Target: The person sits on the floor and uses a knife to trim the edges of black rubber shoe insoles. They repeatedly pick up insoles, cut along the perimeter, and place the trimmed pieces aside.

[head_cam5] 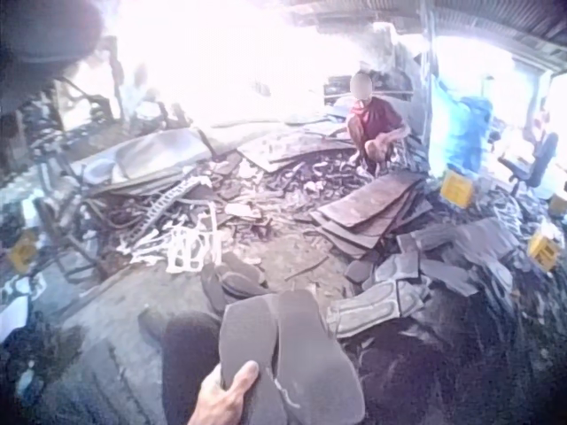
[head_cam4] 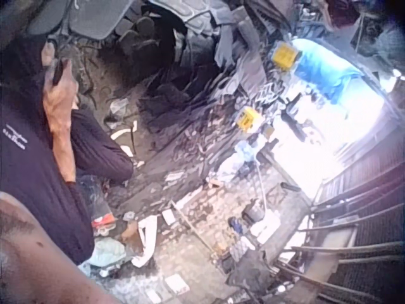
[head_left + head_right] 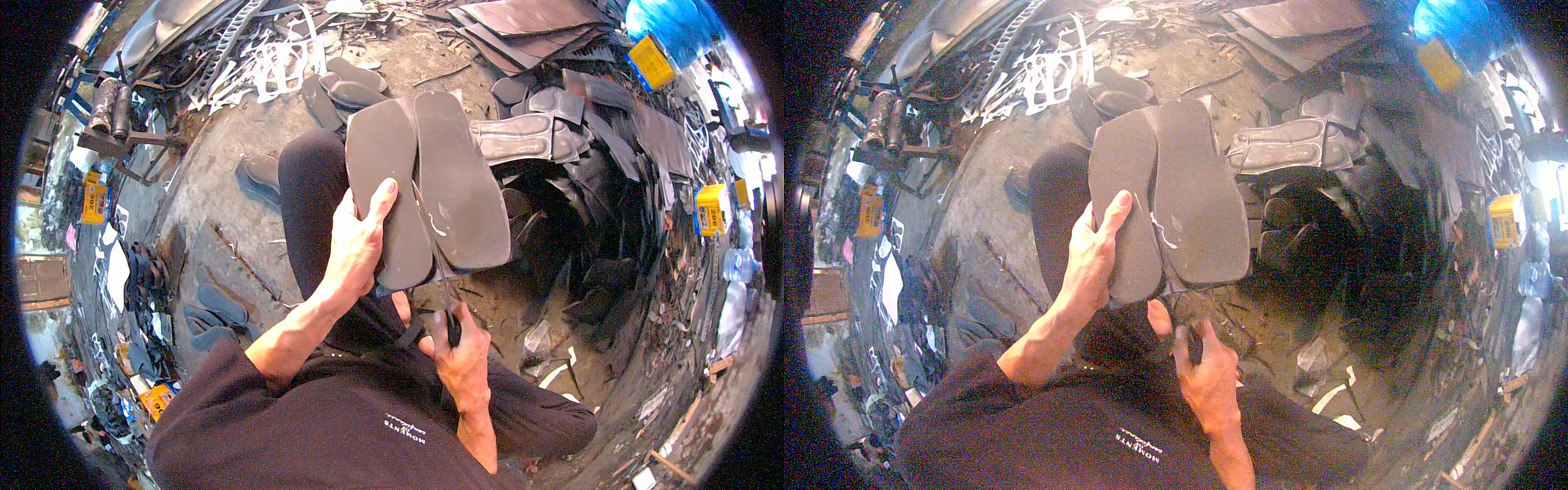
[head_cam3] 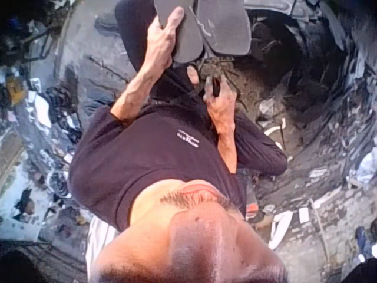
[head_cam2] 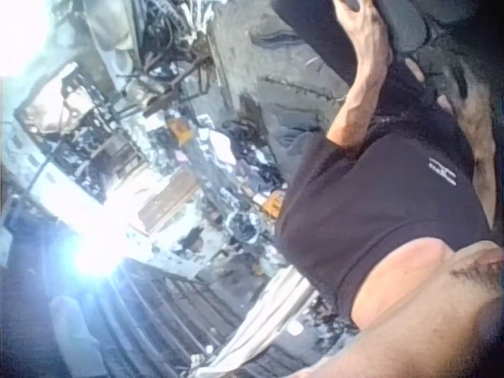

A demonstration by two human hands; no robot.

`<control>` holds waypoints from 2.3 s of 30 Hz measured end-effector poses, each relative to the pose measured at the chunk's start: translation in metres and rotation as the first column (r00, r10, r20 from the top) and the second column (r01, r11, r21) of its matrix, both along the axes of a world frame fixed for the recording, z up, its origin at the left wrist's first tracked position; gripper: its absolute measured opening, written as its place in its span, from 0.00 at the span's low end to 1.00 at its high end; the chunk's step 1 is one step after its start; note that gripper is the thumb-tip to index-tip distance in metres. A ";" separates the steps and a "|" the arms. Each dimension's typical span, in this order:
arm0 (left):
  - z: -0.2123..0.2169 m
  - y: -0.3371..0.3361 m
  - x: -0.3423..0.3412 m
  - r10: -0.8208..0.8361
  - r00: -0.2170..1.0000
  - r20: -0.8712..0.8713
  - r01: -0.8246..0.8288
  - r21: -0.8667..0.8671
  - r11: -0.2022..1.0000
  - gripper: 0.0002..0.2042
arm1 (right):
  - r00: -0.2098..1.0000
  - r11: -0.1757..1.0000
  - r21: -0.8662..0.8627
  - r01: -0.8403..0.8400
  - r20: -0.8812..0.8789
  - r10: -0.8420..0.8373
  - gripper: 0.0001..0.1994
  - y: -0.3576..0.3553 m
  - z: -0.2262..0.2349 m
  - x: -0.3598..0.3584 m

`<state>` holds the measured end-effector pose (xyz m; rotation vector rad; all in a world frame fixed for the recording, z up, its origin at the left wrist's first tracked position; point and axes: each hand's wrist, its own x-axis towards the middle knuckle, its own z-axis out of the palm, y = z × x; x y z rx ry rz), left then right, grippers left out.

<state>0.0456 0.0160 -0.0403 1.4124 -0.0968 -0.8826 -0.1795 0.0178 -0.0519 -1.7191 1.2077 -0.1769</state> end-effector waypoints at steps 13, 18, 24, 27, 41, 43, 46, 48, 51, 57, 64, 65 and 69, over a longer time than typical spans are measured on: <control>0.005 0.000 0.000 -0.033 0.997 -0.071 0.027 -0.076 0.997 0.27 | 0.985 0.949 -0.284 -0.138 0.061 0.161 0.13 -0.046 -0.002 0.051; 0.009 -0.004 -0.006 -0.005 1.000 0.013 0.006 -0.009 1.000 0.26 | 0.957 0.968 -0.230 -0.097 0.247 0.154 0.21 -0.060 -0.020 0.066; 0.011 -0.007 -0.014 0.018 0.996 -0.093 -0.027 -0.092 0.995 0.27 | 0.429 0.724 0.690 0.022 0.647 -0.630 0.26 -0.059 -0.067 0.105; 0.012 -0.013 -0.023 0.027 0.996 -0.080 -0.037 -0.117 0.992 0.27 | 0.439 0.726 0.688 0.016 0.647 -0.623 0.26 -0.061 -0.075 0.115; 0.024 0.010 -0.011 -0.180 0.980 -0.082 0.177 -0.036 0.983 0.27 | 0.457 0.878 0.471 0.086 0.764 -0.455 0.25 -0.103 -0.198 0.097; 0.024 0.024 -0.001 -0.176 0.982 -0.073 0.177 0.014 0.984 0.27 | 0.504 0.932 0.343 0.120 0.787 -0.355 0.24 -0.101 -0.141 0.112; 0.038 0.036 0.004 -0.287 0.956 -0.065 0.290 0.047 0.956 0.28 | 0.668 0.996 -0.010 0.093 0.742 -0.055 0.22 -0.145 -0.084 0.132; 0.031 0.051 0.013 -0.437 0.899 0.005 0.437 0.047 0.898 0.28 | 0.730 0.998 0.001 -0.064 0.682 0.047 0.20 -0.191 -0.113 0.147; 0.028 0.066 0.025 -0.486 0.871 0.072 0.481 0.073 0.874 0.28 | 0.794 0.910 0.367 -0.194 0.603 -0.074 0.23 -0.181 -0.074 0.147; -0.012 0.036 0.026 -0.661 0.704 0.258 0.624 0.218 0.750 0.19 | 0.577 0.896 0.340 0.285 0.686 -0.443 0.18 -0.117 0.015 0.070; -0.005 -0.042 -0.005 -0.480 0.651 0.589 0.547 0.075 0.834 0.38 | 0.561 0.742 0.099 0.663 0.591 -0.580 0.22 -0.115 0.049 -0.027; -0.006 -0.050 -0.004 -0.614 0.624 0.483 0.710 -0.024 0.703 0.37 | 0.598 0.740 0.093 0.666 0.525 -0.605 0.24 -0.103 0.047 -0.027; 0.007 -0.048 -0.035 -0.886 0.461 -0.045 0.882 -0.084 0.463 0.21 | 0.795 0.906 0.054 0.419 0.460 -0.395 0.25 -0.063 0.026 -0.024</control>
